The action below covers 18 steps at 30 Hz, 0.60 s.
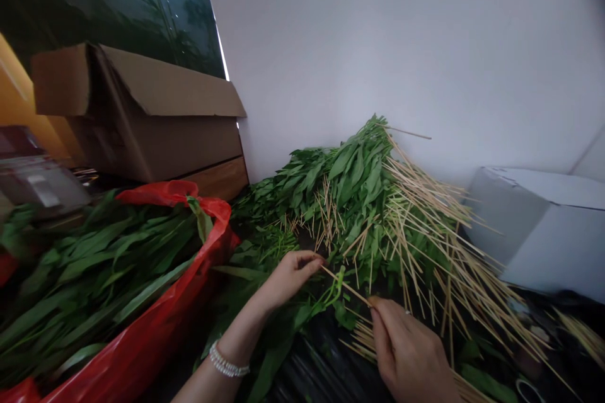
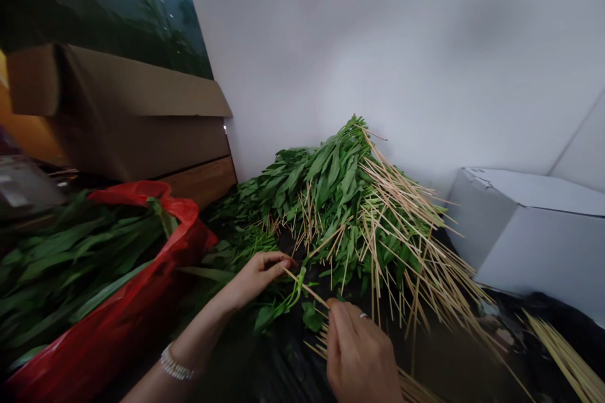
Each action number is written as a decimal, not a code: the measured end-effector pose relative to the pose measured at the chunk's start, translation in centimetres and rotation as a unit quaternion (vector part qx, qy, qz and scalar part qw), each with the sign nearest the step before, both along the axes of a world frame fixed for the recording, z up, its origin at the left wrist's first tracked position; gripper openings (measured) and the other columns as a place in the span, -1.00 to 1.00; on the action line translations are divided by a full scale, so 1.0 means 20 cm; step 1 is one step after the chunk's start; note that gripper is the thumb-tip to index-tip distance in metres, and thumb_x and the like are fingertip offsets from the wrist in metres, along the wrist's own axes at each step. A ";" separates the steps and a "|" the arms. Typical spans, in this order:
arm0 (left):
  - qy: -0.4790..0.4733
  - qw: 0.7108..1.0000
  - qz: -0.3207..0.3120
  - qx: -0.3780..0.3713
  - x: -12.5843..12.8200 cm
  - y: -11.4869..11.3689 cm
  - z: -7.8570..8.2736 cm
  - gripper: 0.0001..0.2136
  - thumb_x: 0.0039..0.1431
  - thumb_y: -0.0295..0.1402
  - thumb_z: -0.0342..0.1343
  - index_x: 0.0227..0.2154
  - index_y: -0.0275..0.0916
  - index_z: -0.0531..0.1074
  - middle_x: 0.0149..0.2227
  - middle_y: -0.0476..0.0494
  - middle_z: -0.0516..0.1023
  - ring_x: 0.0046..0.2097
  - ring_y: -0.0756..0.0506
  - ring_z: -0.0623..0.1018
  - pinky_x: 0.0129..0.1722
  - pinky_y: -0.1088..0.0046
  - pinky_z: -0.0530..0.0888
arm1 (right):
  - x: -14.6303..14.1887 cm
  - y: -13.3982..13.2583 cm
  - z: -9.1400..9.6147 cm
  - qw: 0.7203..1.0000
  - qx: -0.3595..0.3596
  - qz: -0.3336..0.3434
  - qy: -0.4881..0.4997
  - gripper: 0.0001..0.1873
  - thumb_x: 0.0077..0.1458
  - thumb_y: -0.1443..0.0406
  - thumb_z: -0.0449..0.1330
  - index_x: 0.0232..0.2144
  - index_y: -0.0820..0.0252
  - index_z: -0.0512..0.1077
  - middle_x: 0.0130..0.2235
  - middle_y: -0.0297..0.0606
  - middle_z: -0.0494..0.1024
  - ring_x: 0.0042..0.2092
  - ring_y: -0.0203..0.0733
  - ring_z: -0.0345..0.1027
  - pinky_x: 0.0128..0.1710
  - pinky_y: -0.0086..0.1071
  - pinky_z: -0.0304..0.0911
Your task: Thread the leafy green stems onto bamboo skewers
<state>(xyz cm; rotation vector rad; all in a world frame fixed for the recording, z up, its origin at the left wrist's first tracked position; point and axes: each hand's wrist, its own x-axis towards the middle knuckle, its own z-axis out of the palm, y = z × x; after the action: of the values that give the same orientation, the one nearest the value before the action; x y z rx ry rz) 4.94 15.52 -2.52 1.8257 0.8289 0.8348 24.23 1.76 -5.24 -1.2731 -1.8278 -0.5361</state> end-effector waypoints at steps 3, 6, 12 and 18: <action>0.037 0.997 0.027 0.055 0.01 -0.01 0.00 -0.74 0.15 -0.23 0.10 -0.32 -0.30 0.58 -0.34 -0.16 0.61 -0.28 -0.11 0.52 -0.24 0.46 0.39 | 0.00 0.00 0.00 1.000 -0.004 0.001 -0.003 -0.77 0.25 0.43 -0.11 -0.22 0.22 0.34 -0.43 -0.29 0.48 -0.44 -0.28 0.42 -0.40 -0.43 0.23; 0.063 0.987 0.081 0.123 -0.01 -0.01 0.02 -0.81 0.12 -0.29 0.13 -0.33 -0.26 0.59 -0.29 -0.17 0.63 -0.23 -0.14 0.54 -0.20 0.43 0.40 | 0.00 0.00 -0.01 1.000 -0.004 -0.007 -0.007 -0.77 0.25 0.42 -0.11 -0.23 0.21 0.34 -0.45 -0.31 0.48 -0.46 -0.28 0.42 -0.41 -0.43 0.22; 0.124 0.948 0.200 0.212 -0.07 0.04 0.01 -0.76 0.21 -0.44 -0.01 -0.18 -0.22 0.55 -0.16 -0.19 0.61 -0.12 -0.15 0.55 -0.09 0.40 0.39 | 0.00 0.00 -0.02 0.998 -0.045 -0.022 -0.027 -0.73 0.27 0.36 -0.15 -0.41 0.12 0.28 -0.57 -0.41 0.38 -0.60 -0.32 0.32 -0.55 -0.43 0.10; 0.377 0.872 0.156 0.270 -0.04 0.02 -0.07 -0.78 0.22 -0.41 0.01 -0.21 -0.17 0.56 -0.28 -0.21 0.60 -0.15 -0.20 0.51 -0.19 0.34 0.36 | 0.01 0.01 -0.03 0.997 -0.050 -0.036 -0.052 -0.73 0.28 0.35 -0.18 -0.38 0.12 0.27 -0.56 -0.40 0.40 -0.56 -0.30 0.37 -0.53 -0.42 0.07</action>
<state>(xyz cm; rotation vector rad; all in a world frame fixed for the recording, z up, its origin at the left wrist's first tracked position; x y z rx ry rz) 4.10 16.01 -3.98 2.6281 1.5293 0.5562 24.40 1.87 -5.92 -1.4061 -1.9203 -0.5661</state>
